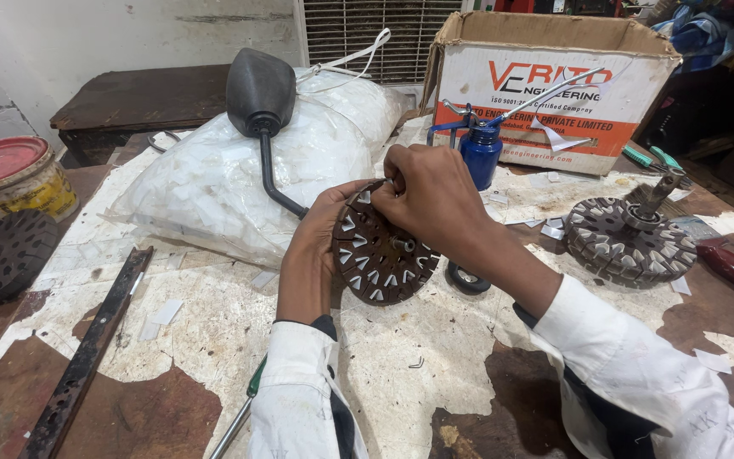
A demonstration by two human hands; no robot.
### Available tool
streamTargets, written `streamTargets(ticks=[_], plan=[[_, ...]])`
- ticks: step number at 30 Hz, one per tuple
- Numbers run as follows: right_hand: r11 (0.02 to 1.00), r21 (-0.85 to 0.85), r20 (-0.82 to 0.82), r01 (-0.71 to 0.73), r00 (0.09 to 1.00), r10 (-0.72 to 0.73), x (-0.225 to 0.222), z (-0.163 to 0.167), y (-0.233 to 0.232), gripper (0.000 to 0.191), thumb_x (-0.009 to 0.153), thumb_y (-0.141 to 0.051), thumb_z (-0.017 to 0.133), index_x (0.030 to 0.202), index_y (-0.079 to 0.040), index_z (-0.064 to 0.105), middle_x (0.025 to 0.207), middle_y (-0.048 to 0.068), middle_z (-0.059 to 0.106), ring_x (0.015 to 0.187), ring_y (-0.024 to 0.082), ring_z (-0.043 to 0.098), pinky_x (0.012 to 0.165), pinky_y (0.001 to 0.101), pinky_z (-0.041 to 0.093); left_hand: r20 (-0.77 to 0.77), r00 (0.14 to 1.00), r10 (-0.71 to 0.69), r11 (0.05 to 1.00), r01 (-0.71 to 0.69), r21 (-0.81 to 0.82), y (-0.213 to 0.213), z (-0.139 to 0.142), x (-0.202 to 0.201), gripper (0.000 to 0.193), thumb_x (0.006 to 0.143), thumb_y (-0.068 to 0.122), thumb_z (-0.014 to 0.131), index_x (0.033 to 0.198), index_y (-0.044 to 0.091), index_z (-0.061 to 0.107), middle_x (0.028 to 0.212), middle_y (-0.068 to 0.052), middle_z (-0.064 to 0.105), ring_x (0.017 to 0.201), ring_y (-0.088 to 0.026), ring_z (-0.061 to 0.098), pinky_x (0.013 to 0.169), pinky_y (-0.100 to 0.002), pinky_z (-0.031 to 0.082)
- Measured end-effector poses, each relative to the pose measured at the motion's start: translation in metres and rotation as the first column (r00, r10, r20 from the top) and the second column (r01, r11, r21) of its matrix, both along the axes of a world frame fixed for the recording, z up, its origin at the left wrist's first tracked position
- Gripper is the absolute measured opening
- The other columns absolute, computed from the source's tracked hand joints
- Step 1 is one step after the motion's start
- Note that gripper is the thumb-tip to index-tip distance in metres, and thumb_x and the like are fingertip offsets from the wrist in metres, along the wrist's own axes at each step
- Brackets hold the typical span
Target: The person sits at a workshop bench fitting small white pieces into the holes of a circular metal disc. They use scissors to trim the pieces, press each piece into a hole by hand, and turn the disc to work around its surface.
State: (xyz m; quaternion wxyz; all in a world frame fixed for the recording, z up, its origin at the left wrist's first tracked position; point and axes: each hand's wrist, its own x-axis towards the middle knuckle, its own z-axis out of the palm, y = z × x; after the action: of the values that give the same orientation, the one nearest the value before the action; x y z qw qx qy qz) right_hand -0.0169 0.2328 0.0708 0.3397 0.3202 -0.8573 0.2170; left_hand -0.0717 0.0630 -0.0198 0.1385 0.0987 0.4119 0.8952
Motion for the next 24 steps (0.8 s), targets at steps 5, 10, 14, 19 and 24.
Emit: streamTargets(ticks=[5, 10, 14, 19, 24], plan=[[1.000, -0.022, -0.019, 0.023, 1.000, -0.023, 0.001, -0.004, -0.001, 0.023, 0.078, -0.015, 0.076, 0.078, 0.005, 0.065, 0.068, 0.020, 0.065, 0.061, 0.036, 0.065, 0.062, 0.0455, 0.051, -0.045, 0.999, 0.011, 1.000, -0.010, 0.021, 0.002, -0.003, -0.001, 0.023, 0.096, -0.001, 0.064, 0.118, -0.007, 0.068, 0.093, -0.018, 0.076, 0.070, -0.019, 0.076, 0.062, -0.030, 0.065], [0.999, -0.043, 0.186, -0.007, 0.983, 0.014, -0.001, 0.008, 0.002, 0.020, 0.075, -0.014, 0.075, 0.083, 0.002, 0.069, 0.068, 0.015, 0.069, 0.062, 0.027, 0.071, 0.062, 0.0373, 0.054, -0.089, 0.996, 0.029, 0.999, -0.031, -0.015, 0.001, -0.004, -0.001, 0.025, 0.095, -0.003, 0.062, 0.119, -0.003, 0.070, 0.097, -0.015, 0.076, 0.075, -0.019, 0.076, 0.065, -0.031, 0.065], [0.999, 0.009, 0.342, -0.041, 0.939, 0.035, 0.001, 0.021, 0.007, 0.023, 0.072, -0.014, 0.076, 0.087, 0.002, 0.069, 0.069, 0.010, 0.072, 0.061, 0.019, 0.072, 0.060, 0.0325, 0.055, -0.116, 0.993, 0.009, 0.999, -0.005, 0.042, 0.000, -0.005, 0.000, 0.029, 0.093, -0.006, 0.060, 0.120, -0.002, 0.070, 0.101, -0.015, 0.077, 0.078, -0.018, 0.077, 0.068, -0.031, 0.065], [0.995, -0.017, 0.408, -0.098, 0.908, 0.096, 0.009, 0.031, 0.006, 0.021, 0.077, -0.014, 0.076, 0.090, 0.002, 0.070, 0.071, 0.008, 0.073, 0.063, 0.015, 0.072, 0.061, 0.0297, 0.057, -0.118, 0.992, -0.046, 0.998, 0.049, 0.029, -0.003, -0.007, -0.005, 0.028, 0.094, -0.002, 0.062, 0.121, 0.000, 0.067, 0.099, -0.013, 0.076, 0.078, -0.016, 0.076, 0.068, -0.030, 0.065], [0.994, 0.094, 0.413, -0.049, 0.911, 0.006, 0.016, 0.037, 0.010, 0.026, 0.078, -0.020, 0.083, 0.084, 0.003, 0.071, 0.070, 0.011, 0.072, 0.062, 0.020, 0.070, 0.060, 0.0344, 0.054, -0.172, 0.982, -0.078, 0.996, 0.070, -0.055, -0.003, -0.011, -0.007, 0.026, 0.094, 0.001, 0.069, 0.121, 0.001, 0.068, 0.098, -0.010, 0.076, 0.077, -0.014, 0.075, 0.065, -0.027, 0.063]])
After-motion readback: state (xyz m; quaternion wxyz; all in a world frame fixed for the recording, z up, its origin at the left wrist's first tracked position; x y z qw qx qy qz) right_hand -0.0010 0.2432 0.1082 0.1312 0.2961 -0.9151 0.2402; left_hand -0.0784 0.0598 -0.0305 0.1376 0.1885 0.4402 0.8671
